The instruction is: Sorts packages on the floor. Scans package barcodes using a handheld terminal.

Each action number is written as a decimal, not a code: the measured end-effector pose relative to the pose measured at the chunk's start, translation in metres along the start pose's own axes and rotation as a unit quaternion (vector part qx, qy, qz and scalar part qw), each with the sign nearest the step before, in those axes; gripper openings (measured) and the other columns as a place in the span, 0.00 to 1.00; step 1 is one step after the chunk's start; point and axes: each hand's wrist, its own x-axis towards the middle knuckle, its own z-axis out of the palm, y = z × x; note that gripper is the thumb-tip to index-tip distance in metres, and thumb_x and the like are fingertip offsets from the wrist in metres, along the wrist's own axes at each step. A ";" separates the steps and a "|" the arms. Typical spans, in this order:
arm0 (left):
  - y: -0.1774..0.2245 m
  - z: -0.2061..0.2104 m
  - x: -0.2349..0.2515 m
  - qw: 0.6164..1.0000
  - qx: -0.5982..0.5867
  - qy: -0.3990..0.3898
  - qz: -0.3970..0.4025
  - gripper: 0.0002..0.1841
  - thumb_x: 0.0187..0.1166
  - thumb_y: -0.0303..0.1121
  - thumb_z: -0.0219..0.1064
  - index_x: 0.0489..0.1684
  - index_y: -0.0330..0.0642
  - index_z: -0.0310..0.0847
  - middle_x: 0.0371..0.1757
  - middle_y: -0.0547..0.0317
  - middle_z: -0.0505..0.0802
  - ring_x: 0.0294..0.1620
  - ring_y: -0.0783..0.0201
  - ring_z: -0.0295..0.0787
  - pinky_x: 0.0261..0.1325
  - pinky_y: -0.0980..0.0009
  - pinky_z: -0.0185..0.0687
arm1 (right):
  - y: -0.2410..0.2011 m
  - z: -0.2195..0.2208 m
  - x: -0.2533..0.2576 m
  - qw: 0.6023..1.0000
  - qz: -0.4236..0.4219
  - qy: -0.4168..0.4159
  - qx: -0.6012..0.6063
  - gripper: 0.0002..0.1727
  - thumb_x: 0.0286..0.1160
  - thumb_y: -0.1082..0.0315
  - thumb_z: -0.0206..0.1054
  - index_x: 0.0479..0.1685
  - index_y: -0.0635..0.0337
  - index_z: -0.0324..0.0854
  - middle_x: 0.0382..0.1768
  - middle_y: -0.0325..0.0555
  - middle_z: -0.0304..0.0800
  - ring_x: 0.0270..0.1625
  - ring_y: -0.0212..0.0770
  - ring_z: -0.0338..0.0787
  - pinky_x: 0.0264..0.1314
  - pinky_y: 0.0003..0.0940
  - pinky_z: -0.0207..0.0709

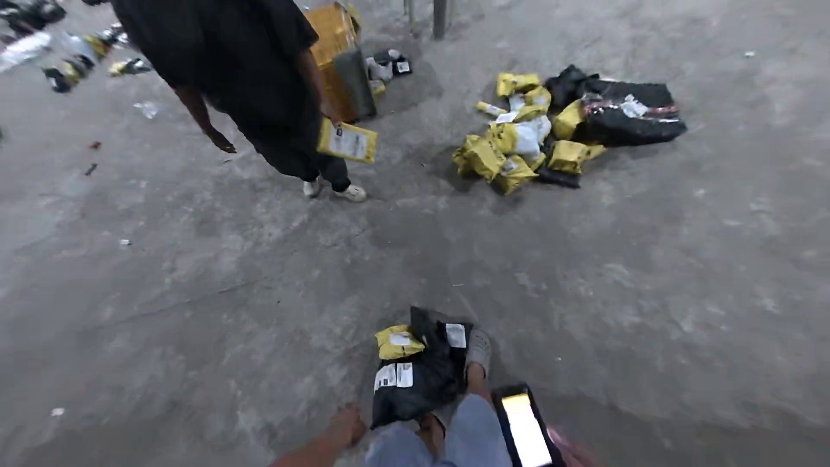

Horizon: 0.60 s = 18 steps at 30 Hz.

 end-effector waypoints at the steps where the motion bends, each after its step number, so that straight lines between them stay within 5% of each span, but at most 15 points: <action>1: -0.018 -0.016 -0.004 0.999 -0.010 0.029 -0.019 0.34 0.79 0.51 0.68 0.85 0.46 0.71 0.84 0.34 0.73 0.83 0.30 0.67 0.81 0.34 0.67 | -0.019 0.012 0.005 0.999 -0.030 -0.004 -0.015 0.37 0.74 0.44 0.64 0.83 0.47 0.62 0.59 0.39 0.91 0.59 0.38 0.91 0.62 0.45 0.88; 4: -0.031 -0.086 -0.012 0.981 -0.133 0.136 -0.048 0.33 0.81 0.47 0.69 0.84 0.42 0.70 0.78 0.32 0.79 0.75 0.34 0.79 0.76 0.38 0.75 | -0.076 0.044 0.027 0.996 -0.067 -0.049 0.030 0.51 0.54 0.52 0.80 0.85 0.46 0.59 0.61 0.51 0.90 0.58 0.50 0.93 0.58 0.54 0.89; 8: 0.049 -0.195 -0.035 0.888 -0.393 0.237 -0.035 0.36 0.83 0.41 0.69 0.89 0.41 0.60 0.78 0.30 0.77 0.74 0.36 0.79 0.72 0.42 0.76 | -0.151 0.078 0.056 0.982 -0.095 -0.155 0.041 0.56 0.57 0.64 0.79 0.90 0.50 0.45 0.68 0.64 0.83 0.64 0.62 0.88 0.63 0.59 0.86; 11: 0.118 -0.246 -0.017 0.768 -0.579 0.272 0.037 0.38 0.83 0.39 0.68 0.92 0.42 0.53 0.85 0.36 0.70 0.80 0.41 0.72 0.73 0.43 0.75 | -0.204 0.088 0.067 0.982 -0.077 -0.167 0.033 0.52 0.60 0.70 0.75 0.88 0.54 0.44 0.65 0.67 0.83 0.63 0.64 0.89 0.62 0.59 0.87; 14: 0.181 -0.310 0.004 0.681 -0.668 0.284 0.099 0.39 0.84 0.51 0.66 0.92 0.50 0.54 0.88 0.49 0.69 0.86 0.47 0.68 0.77 0.42 0.73 | -0.254 0.090 0.080 0.979 -0.077 -0.185 0.023 0.48 0.63 0.72 0.71 0.87 0.53 0.47 0.66 0.66 0.82 0.65 0.64 0.88 0.65 0.60 0.85; 18: 0.244 -0.393 0.035 0.575 -0.754 0.296 0.114 0.42 0.80 0.66 0.60 0.90 0.55 0.59 0.85 0.48 0.73 0.79 0.48 0.74 0.72 0.46 0.78 | -0.301 0.080 0.091 0.971 -0.121 -0.206 -0.011 0.48 0.67 0.70 0.71 0.89 0.45 0.46 0.69 0.62 0.81 0.68 0.62 0.86 0.68 0.59 0.84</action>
